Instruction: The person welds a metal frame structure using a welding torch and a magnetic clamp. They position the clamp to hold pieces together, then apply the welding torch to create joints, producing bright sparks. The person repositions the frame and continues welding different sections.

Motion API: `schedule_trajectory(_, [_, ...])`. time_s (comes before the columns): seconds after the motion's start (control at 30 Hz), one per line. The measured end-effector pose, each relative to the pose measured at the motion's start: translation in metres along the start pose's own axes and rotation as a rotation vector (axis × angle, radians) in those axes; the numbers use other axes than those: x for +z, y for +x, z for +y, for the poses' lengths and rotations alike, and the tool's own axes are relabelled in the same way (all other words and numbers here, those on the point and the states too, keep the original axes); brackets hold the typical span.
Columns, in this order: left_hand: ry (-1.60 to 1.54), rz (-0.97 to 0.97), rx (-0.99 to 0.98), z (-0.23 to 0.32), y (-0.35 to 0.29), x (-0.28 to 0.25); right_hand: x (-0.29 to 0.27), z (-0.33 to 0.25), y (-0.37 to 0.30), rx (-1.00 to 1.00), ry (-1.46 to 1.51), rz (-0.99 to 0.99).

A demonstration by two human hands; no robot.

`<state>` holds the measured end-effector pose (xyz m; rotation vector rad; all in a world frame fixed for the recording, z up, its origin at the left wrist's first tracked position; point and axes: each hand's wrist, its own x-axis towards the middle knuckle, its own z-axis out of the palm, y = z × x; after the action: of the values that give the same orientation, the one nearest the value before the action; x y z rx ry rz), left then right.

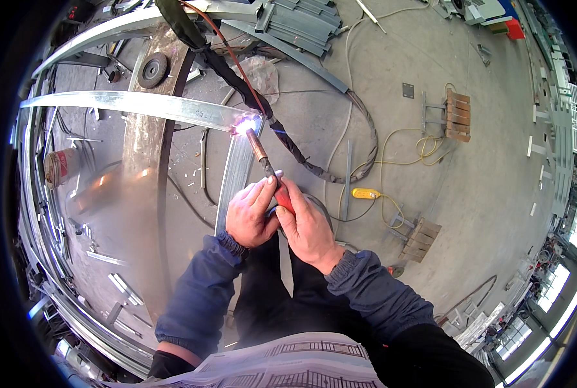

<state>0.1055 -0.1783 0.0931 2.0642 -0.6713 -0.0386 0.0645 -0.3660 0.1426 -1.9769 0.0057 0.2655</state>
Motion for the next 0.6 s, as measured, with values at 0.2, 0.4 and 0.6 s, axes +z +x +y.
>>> schedule_trajectory(0.2, [0.02, -0.024, -0.021, 0.0013, -0.0007, -0.0007, 0.0014, 0.0065, -0.003, 0.021, 0.006, -0.003])
schedule_trajectory(0.4, [0.021, -0.006, -0.025, -0.0002, -0.0025, 0.0028, 0.0023, 0.0058, -0.0028, 0.017, 0.01, 0.007])
schedule_trajectory(0.6, [0.012, 0.003, 0.013, -0.004, -0.0029, 0.0031, 0.0004, 0.0013, 0.0013, 0.029, 0.055, -0.021])
